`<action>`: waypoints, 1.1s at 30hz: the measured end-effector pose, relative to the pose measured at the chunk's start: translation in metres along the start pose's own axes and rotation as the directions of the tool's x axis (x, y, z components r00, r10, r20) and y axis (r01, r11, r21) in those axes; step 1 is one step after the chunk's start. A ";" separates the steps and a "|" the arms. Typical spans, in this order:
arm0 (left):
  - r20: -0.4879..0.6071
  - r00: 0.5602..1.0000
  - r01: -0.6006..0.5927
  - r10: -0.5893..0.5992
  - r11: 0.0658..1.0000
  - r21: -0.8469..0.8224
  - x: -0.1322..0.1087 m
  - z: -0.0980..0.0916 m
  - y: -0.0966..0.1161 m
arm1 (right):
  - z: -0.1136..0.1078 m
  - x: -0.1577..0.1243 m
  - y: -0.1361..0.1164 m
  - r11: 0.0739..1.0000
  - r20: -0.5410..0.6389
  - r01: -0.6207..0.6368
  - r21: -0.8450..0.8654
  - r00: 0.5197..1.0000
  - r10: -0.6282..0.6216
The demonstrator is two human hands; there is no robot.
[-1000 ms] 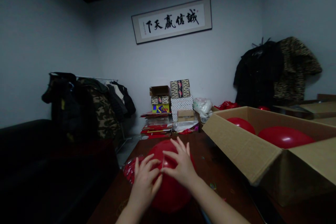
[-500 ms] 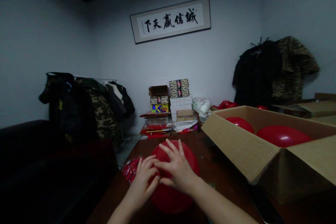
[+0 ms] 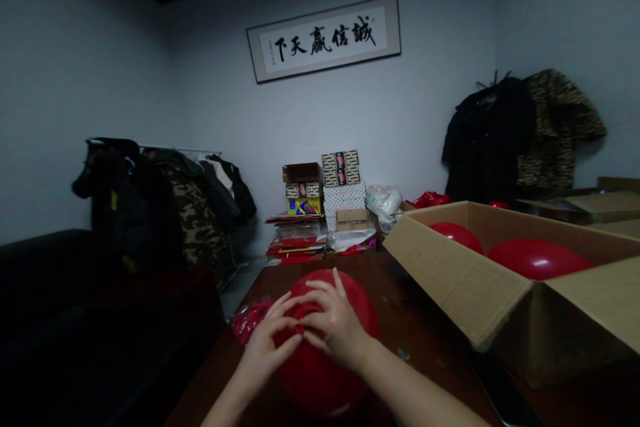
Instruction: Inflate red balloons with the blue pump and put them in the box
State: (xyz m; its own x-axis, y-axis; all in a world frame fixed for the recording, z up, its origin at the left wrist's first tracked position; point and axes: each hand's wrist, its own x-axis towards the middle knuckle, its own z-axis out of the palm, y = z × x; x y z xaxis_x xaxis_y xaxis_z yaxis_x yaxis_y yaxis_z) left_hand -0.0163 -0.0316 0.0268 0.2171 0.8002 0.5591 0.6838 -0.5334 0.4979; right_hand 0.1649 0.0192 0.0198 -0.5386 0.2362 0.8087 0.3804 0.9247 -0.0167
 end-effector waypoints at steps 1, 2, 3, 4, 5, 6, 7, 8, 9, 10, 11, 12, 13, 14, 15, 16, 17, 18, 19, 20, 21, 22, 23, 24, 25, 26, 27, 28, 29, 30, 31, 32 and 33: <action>0.000 1.000 -0.006 0.006 1.000 0.015 -0.001 0.001 0.000 | 0.001 0.000 0.000 1.000 -0.010 -0.013 0.014 1.000 0.013; -0.006 1.000 -0.008 0.008 0.999 0.046 -0.001 0.002 0.000 | 0.002 -0.001 0.000 0.999 -0.017 -0.025 0.025 1.000 0.026; -0.028 1.000 -0.003 0.005 0.996 0.093 -0.002 0.002 0.000 | 0.003 -0.001 0.000 0.999 -0.022 -0.038 0.031 0.999 0.038; -0.066 0.998 0.011 -0.001 0.988 0.151 -0.003 0.003 0.002 | 0.004 -0.002 0.000 0.999 -0.027 -0.046 0.025 0.999 0.047; -0.119 0.993 0.030 -0.004 0.977 0.212 -0.004 0.004 0.003 | 0.005 -0.002 0.000 0.999 -0.037 -0.050 0.005 0.998 0.050; -0.174 0.985 0.049 -0.002 0.962 0.269 -0.005 0.005 0.005 | 0.007 -0.002 0.000 0.999 -0.048 -0.049 -0.023 0.998 0.048; -0.220 0.975 0.058 0.014 0.946 0.318 -0.006 0.006 0.008 | 0.008 -0.001 0.000 0.998 -0.056 -0.047 -0.053 0.997 0.044; -0.247 0.968 0.053 0.040 0.932 0.358 -0.006 0.007 0.010 | 0.009 -0.001 0.000 0.996 -0.061 -0.045 -0.078 0.997 0.040; -0.252 0.965 0.035 0.071 0.920 0.390 -0.007 0.008 0.012 | 0.010 0.000 0.000 0.995 -0.063 -0.043 -0.093 0.997 0.037; -0.243 0.965 0.009 0.101 0.911 0.413 -0.008 0.009 0.014 | 0.010 0.002 -0.001 0.995 -0.063 -0.038 -0.097 0.997 0.032; -0.229 0.966 -0.013 0.122 0.904 0.428 -0.009 0.010 0.014 | 0.011 0.003 -0.001 0.995 -0.063 -0.033 -0.093 0.998 0.027; -0.220 0.967 -0.023 0.131 0.900 0.435 -0.009 0.012 0.014 | 0.011 0.004 -0.001 0.996 -0.066 -0.026 -0.086 0.998 0.021; -0.221 0.967 -0.020 0.128 0.900 0.436 -0.009 0.013 0.013 | 0.011 0.004 -0.001 0.997 -0.068 -0.017 -0.079 0.998 0.012; -0.229 0.967 -0.004 0.114 0.902 0.432 -0.009 0.014 0.012 | 0.011 0.005 -0.001 0.997 -0.069 -0.005 -0.075 0.998 -0.001; -0.242 0.965 0.016 0.097 0.904 0.426 -0.009 0.015 0.010 | 0.011 0.005 -0.002 0.997 -0.070 0.007 -0.071 0.997 -0.012; -0.251 0.964 0.033 0.081 0.907 0.420 -0.009 0.015 0.007 | 0.011 0.005 -0.002 0.997 -0.070 0.016 -0.070 0.997 -0.021; -0.255 0.964 0.044 0.069 0.909 0.415 -0.009 0.015 0.006 | 0.012 0.005 -0.002 0.997 -0.069 0.024 -0.068 0.997 -0.029; -0.256 0.965 0.050 0.062 0.911 0.409 -0.009 0.014 0.004 | 0.012 0.005 -0.002 0.997 -0.067 0.031 -0.067 0.997 -0.036; -0.257 0.965 0.053 0.058 0.913 0.405 -0.009 0.014 0.003 | 0.013 0.005 -0.002 0.997 -0.067 0.036 -0.067 0.997 -0.040; -0.266 0.962 0.059 0.055 0.914 0.401 -0.009 0.013 0.002 | 0.014 0.005 -0.003 0.997 -0.066 0.038 -0.066 0.997 -0.042; -0.285 0.957 0.068 0.053 0.914 0.400 -0.009 0.011 0.002 | 0.014 0.006 -0.003 0.997 -0.062 0.038 -0.065 0.997 -0.042; -0.309 0.950 0.080 0.053 0.912 0.403 -0.008 0.010 0.002 | 0.015 0.006 -0.004 0.997 -0.059 0.039 -0.064 0.997 -0.043; -0.331 0.942 0.089 0.057 0.907 0.411 -0.009 0.009 0.003 | 0.016 0.007 -0.004 0.997 -0.056 0.039 -0.062 0.998 -0.042; -0.342 0.937 0.090 0.067 0.901 0.425 -0.009 0.008 0.004 | 0.016 0.008 -0.005 0.997 -0.054 0.040 -0.063 0.998 -0.043; -0.338 0.937 0.080 0.085 0.892 0.445 -0.009 0.008 0.005 | 0.017 0.009 -0.005 0.997 -0.052 0.041 -0.067 0.998 -0.045; -0.323 0.940 0.061 0.108 0.880 0.471 -0.010 0.007 0.005 | 0.017 0.009 -0.005 0.996 -0.049 0.044 -0.072 0.998 -0.047; -0.303 0.944 0.039 0.133 0.865 0.501 -0.011 0.007 0.006 | 0.017 0.009 -0.006 0.996 -0.045 0.045 -0.078 0.998 -0.048; -0.282 0.947 0.019 0.155 0.847 0.531 -0.012 0.008 0.006 | 0.018 0.009 -0.006 0.996 -0.039 0.044 -0.084 0.998 -0.048; -0.267 0.948 0.005 0.174 0.830 0.558 -0.013 0.008 0.007 | 0.018 0.009 -0.006 0.995 -0.032 0.044 -0.088 0.998 -0.047; -0.257 0.948 -0.005 0.188 0.815 0.580 -0.013 0.008 0.007 | 0.018 0.009 -0.006 0.995 -0.027 0.045 -0.090 0.999 -0.047; -0.251 0.948 -0.009 0.196 0.804 0.594 -0.014 0.009 0.007 | 0.018 0.009 -0.007 0.995 -0.023 0.045 -0.090 0.999 -0.047; -0.249 0.948 -0.009 0.198 0.799 0.601 -0.015 0.009 0.006 | 0.019 0.009 -0.007 0.995 -0.021 0.046 -0.090 0.999 -0.048; -0.249 0.949 -0.007 0.195 0.800 0.600 -0.015 0.010 0.006 | 0.020 0.009 -0.007 0.995 -0.021 0.047 -0.089 0.999 -0.049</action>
State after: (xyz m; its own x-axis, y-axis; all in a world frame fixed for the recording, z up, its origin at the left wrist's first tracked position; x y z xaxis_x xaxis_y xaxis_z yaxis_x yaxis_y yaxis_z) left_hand -0.0087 -0.0444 0.0152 0.1656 0.5865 0.7928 0.9636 -0.2673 -0.0035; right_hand 0.1424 0.0205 0.0155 -0.5404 0.1843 0.8210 0.4203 0.9044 0.0736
